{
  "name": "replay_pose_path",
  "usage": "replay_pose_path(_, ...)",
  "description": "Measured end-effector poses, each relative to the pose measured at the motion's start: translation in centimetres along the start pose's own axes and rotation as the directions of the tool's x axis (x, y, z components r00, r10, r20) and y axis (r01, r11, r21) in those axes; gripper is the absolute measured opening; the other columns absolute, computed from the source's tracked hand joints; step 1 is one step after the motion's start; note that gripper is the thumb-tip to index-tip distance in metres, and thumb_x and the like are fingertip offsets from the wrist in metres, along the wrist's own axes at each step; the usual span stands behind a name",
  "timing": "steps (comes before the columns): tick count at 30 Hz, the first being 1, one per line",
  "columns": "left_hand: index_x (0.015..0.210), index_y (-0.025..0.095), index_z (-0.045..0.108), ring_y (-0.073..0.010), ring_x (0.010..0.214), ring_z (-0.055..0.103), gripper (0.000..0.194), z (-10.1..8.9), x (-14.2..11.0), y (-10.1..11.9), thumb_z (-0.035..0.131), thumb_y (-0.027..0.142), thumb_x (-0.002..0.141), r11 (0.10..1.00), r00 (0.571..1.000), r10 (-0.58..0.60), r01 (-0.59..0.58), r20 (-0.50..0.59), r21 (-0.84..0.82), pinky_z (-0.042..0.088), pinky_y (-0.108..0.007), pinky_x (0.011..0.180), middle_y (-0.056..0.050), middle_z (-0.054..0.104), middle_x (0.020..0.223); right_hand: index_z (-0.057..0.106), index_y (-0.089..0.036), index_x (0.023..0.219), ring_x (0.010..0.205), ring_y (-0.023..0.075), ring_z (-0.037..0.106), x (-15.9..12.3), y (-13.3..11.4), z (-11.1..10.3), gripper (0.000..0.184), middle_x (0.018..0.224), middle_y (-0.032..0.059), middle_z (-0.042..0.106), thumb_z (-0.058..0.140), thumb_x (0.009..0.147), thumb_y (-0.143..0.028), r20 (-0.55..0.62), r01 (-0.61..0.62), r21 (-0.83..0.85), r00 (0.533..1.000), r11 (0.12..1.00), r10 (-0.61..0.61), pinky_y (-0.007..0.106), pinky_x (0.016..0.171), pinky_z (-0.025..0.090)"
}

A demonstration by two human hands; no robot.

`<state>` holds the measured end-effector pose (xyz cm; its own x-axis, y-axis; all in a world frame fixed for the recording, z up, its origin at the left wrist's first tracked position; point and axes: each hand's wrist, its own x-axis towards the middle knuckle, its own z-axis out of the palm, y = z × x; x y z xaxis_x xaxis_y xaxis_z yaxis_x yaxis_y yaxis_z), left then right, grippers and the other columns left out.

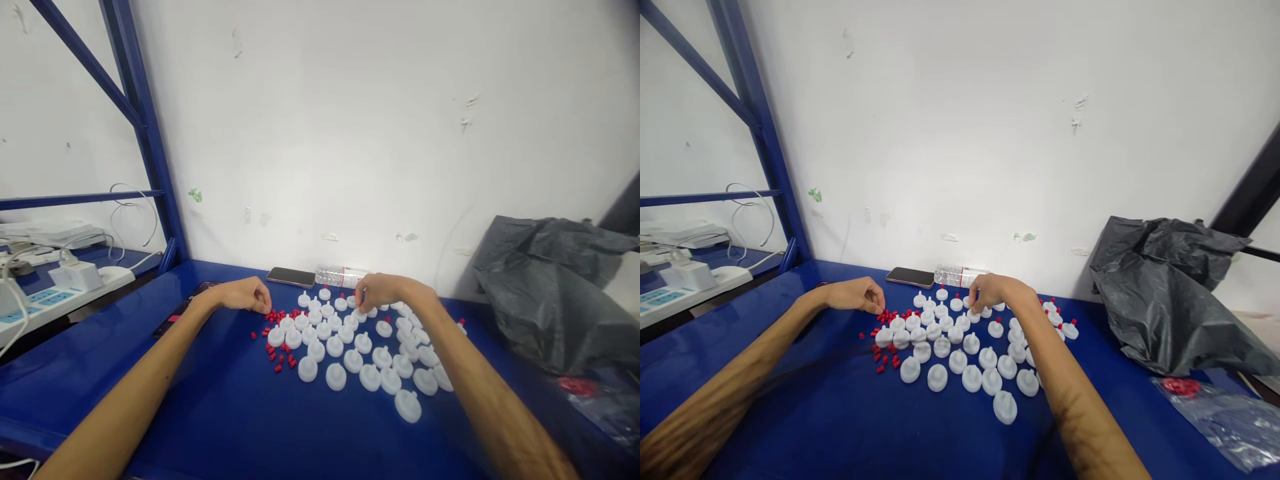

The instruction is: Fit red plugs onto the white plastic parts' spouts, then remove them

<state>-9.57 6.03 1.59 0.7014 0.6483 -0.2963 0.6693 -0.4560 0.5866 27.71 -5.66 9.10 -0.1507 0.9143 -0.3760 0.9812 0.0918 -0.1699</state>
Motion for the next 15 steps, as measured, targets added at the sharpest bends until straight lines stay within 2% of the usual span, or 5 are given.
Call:
replay_pose_path(4, 0.121, 0.017, 0.070, -0.0245, 0.102, 0.073, 0.029, 0.1, 0.1, -0.1, 0.072, 0.038, 0.102, 1.000, 1.000, 0.003, -0.003, 0.011, 0.010, 0.065, -0.044, 0.088, -0.007, 0.073, 0.121, 0.069, -0.022, 0.121, 0.104, 0.0222, 0.072, -0.1, -0.6, -0.4, 0.030, 0.125, 0.0067, 0.073, 0.069, 0.101, -0.045, -0.117, 0.045, 0.006, 0.992, 0.999, -0.044, 0.044, 0.090, 0.063)
replay_pose_path(7, 0.121, 0.017, 0.069, -0.0246, 0.102, 0.073, 0.029, 0.1, 0.2, -0.1, 0.072, 0.038, 0.102, 1.000, 1.000, 0.004, -0.005, 0.029, 0.027, 0.065, -0.044, 0.088, -0.008, 0.073, 0.121, 0.069, -0.022, 0.122, 0.106, 0.0227, 0.072, -0.3, -2.1, -0.5, 0.031, 0.125, 0.0069, 0.073, 0.067, 0.102, -0.045, -0.202, 0.150, 0.014, 0.969, 0.989, -0.145, 0.046, 0.093, 0.062)
replay_pose_path(11, 0.120, 0.017, 0.070, -0.0245, 0.102, 0.073, 0.029, 0.0, 0.2, -0.2, 0.072, 0.039, 0.102, 0.999, 0.999, 0.009, -0.011, 0.034, 0.030, 0.065, -0.044, 0.088, -0.007, 0.073, 0.121, 0.070, -0.021, 0.120, 0.108, 0.0232, 0.072, -0.1, -4.3, 0.2, 0.029, 0.125, 0.0066, 0.073, 0.068, 0.102, -0.044, -0.215, 0.296, 0.010, 0.933, 0.955, -0.287, 0.047, 0.095, 0.062)
replay_pose_path(15, 0.119, 0.017, 0.070, -0.0236, 0.099, 0.073, 0.028, -0.2, 0.1, -0.3, 0.072, 0.038, 0.102, 1.000, 1.000, 0.015, -0.015, -0.008, -0.003, 0.065, -0.043, 0.086, -0.007, 0.073, 0.119, 0.069, -0.021, 0.121, 0.107, 0.0229, 0.072, 0.8, -5.4, 1.5, 0.030, 0.125, 0.0067, 0.073, 0.070, 0.101, -0.043, -0.209, 0.286, -0.029, 0.935, 0.958, -0.286, 0.047, 0.093, 0.063)
